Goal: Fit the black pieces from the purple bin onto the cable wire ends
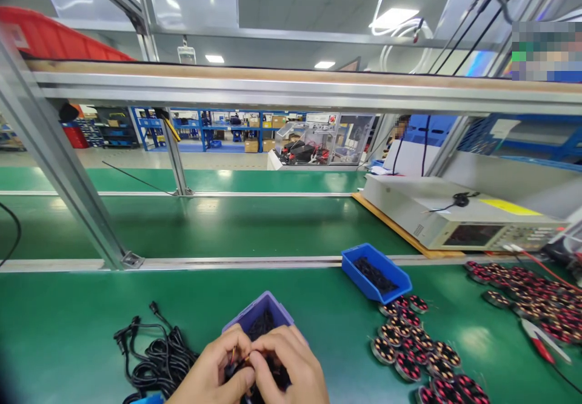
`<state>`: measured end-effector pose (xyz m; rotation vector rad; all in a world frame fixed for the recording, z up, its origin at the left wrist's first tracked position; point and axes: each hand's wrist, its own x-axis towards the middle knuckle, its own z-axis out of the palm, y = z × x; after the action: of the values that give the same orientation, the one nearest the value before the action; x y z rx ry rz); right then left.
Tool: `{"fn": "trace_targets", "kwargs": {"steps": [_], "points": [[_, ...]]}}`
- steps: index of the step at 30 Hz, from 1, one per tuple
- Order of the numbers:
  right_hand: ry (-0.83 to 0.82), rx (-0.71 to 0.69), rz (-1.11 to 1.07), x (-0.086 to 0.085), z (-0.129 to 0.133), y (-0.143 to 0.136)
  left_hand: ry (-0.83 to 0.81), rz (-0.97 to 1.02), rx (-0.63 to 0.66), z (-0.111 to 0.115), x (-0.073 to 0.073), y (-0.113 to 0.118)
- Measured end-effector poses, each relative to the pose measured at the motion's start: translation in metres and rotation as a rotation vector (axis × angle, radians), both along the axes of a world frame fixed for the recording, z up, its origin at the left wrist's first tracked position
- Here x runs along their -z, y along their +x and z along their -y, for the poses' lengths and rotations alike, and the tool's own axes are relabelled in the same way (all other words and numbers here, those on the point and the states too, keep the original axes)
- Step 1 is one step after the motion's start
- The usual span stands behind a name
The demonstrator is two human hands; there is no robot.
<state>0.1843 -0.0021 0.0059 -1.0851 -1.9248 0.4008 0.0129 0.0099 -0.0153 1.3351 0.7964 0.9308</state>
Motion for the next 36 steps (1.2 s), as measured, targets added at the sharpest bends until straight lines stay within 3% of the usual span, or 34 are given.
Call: {"fn": "trace_targets", "kwargs": {"steps": [5, 12, 16, 18, 21, 24, 27, 30, 36], "points": [[-0.057, 0.031, -0.081, -0.002, 0.000, 0.002, -0.172, 0.146, -0.004, 0.002, 0.001, -0.001], [-0.254, -0.012, -0.114, 0.007, -0.002, 0.000, -0.138, 0.167, -0.036, 0.003, 0.001, 0.002], [-0.346, -0.090, -0.219, -0.002, -0.003, 0.010, -0.122, 0.178, -0.034, 0.000, 0.002, 0.003], [-0.364, -0.063, -0.277, -0.008, -0.005, 0.021, -0.127, 0.180, -0.043, -0.002, 0.002, 0.003], [-0.243, 0.083, -0.095, -0.005, -0.010, 0.030, -0.145, 0.176, -0.053, -0.005, 0.004, 0.001], [-0.022, 0.103, 0.338, 0.015, -0.017, 0.021, -0.174, 0.190, -0.033, -0.007, 0.006, -0.001], [0.138, 0.102, 0.569, 0.037, -0.021, 0.001, -0.223, 0.276, 0.005, -0.006, 0.009, -0.003], [0.150, 0.112, 0.605, 0.044, -0.021, -0.010, -0.246, 0.356, 0.014, -0.005, 0.008, -0.003], [0.097, 0.141, 0.522, 0.039, -0.019, 0.001, -0.250, 0.309, 0.023, -0.006, 0.010, -0.003]]}}
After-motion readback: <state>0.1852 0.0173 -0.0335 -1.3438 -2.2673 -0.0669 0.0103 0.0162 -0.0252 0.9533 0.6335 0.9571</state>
